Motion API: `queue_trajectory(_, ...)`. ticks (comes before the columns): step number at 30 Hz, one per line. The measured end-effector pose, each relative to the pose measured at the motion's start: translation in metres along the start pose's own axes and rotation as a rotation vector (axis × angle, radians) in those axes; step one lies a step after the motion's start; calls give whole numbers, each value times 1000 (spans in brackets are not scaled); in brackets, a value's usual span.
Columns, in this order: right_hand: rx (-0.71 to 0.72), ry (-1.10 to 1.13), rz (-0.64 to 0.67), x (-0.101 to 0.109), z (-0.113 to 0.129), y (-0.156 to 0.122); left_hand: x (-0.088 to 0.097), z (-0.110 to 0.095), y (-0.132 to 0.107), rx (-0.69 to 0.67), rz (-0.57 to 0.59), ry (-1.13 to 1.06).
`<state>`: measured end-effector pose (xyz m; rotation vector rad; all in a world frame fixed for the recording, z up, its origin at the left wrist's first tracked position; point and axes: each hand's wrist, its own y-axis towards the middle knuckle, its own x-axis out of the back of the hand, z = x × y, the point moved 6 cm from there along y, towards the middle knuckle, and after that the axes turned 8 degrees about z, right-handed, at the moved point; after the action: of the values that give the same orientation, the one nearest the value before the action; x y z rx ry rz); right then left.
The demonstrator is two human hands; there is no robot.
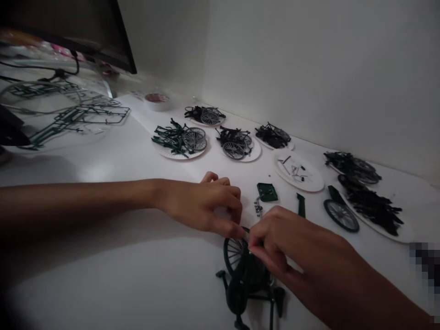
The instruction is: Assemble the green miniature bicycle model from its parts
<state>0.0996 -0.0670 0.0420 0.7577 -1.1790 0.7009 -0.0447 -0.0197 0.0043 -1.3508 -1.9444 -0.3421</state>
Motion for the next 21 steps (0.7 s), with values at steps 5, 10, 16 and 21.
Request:
queue_trajectory(5, 24, 2, 11, -1, 2, -1, 0, -1, 0, -1, -2, 8)
queue_trajectory(10, 22, 21, 52, -2, 1, -5, -1, -3, 1, 26, -11, 45)
queue_trajectory(16, 3, 46, 60, -4, 1, -2, 0, -5, 1, 33, -3, 41)
queue_trajectory(21, 31, 41, 27, -2, 5, 1, -1, -4, 2, 35, -15, 41)
